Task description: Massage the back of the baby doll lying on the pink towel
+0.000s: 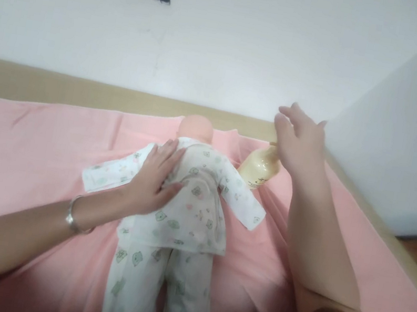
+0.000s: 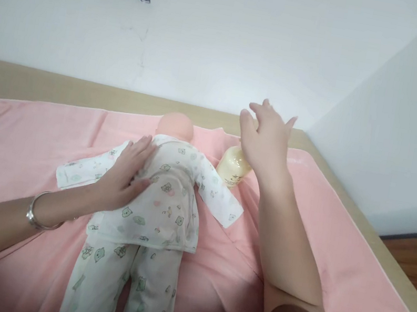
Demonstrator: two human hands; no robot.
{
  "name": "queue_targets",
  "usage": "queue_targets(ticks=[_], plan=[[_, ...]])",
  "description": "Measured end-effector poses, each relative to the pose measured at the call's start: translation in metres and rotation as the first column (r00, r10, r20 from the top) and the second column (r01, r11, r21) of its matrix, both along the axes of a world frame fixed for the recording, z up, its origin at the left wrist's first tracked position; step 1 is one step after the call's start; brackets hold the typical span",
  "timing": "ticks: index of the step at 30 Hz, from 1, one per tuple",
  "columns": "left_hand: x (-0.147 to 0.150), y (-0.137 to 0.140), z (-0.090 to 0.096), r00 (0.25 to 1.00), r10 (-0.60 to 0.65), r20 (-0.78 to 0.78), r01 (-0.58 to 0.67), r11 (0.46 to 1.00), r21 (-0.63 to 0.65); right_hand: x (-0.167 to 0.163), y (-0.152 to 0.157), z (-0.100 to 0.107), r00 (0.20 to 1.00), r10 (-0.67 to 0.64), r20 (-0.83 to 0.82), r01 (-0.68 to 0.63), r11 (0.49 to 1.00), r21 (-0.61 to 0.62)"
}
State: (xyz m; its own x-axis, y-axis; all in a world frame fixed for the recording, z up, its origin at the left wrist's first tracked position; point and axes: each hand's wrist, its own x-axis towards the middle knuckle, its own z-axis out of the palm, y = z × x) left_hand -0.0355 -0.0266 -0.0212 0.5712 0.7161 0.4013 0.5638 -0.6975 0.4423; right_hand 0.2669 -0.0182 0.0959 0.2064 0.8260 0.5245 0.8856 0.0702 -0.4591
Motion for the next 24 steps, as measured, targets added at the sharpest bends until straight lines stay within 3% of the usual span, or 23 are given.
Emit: queue_targets(ticks=[3, 6, 7, 9, 12, 13, 16, 18, 20, 24], plan=[[0.012, -0.017, 0.019, 0.969, -0.231, -0.083, 0.237, 0.969, 0.07, 0.003, 0.004, -0.002, 0.999, 0.043, 0.026, -0.043, 0.999, -0.021], [0.035, -0.028, 0.042, 0.923, -0.384, -0.013, 0.38, 0.917, -0.12, 0.009, 0.01, -0.006, 0.994, 0.082, 0.068, -0.082, 0.997, -0.004], [0.046, -0.027, 0.051, 0.927, -0.371, 0.064, 0.375, 0.899, -0.225, 0.011, 0.011, -0.007, 0.993, 0.092, 0.079, -0.092, 0.996, -0.002], [0.071, -0.016, 0.066, 0.94, -0.228, 0.254, 0.322, 0.839, -0.438, 0.014, 0.014, -0.01, 0.991, 0.099, 0.086, -0.099, 0.995, 0.003], [0.108, 0.015, 0.086, 0.894, 0.011, 0.449, 0.304, 0.721, -0.622, 0.013, 0.019, -0.016, 0.995, 0.081, 0.065, -0.082, 0.997, 0.014], [0.118, 0.026, 0.091, 0.886, 0.013, 0.464, 0.325, 0.697, -0.639, 0.012, 0.02, -0.018, 0.995, 0.078, 0.061, -0.079, 0.997, 0.019], [0.136, 0.049, 0.1, 0.876, -0.024, 0.482, 0.337, 0.745, -0.575, 0.006, 0.02, -0.022, 0.993, 0.093, 0.076, -0.094, 0.995, 0.01], [0.142, 0.052, 0.103, 0.857, -0.024, 0.515, 0.363, 0.739, -0.568, 0.001, 0.017, -0.02, 0.991, 0.101, 0.087, -0.097, 0.994, -0.053], [0.146, 0.046, 0.104, 0.808, 0.011, 0.589, 0.435, 0.663, -0.609, -0.003, 0.013, -0.016, 0.989, 0.118, 0.094, -0.103, 0.984, -0.148], [0.155, 0.023, 0.105, 0.665, 0.15, 0.731, 0.628, 0.417, -0.657, -0.004, 0.008, -0.009, 0.981, 0.147, 0.123, -0.111, 0.959, -0.262]])
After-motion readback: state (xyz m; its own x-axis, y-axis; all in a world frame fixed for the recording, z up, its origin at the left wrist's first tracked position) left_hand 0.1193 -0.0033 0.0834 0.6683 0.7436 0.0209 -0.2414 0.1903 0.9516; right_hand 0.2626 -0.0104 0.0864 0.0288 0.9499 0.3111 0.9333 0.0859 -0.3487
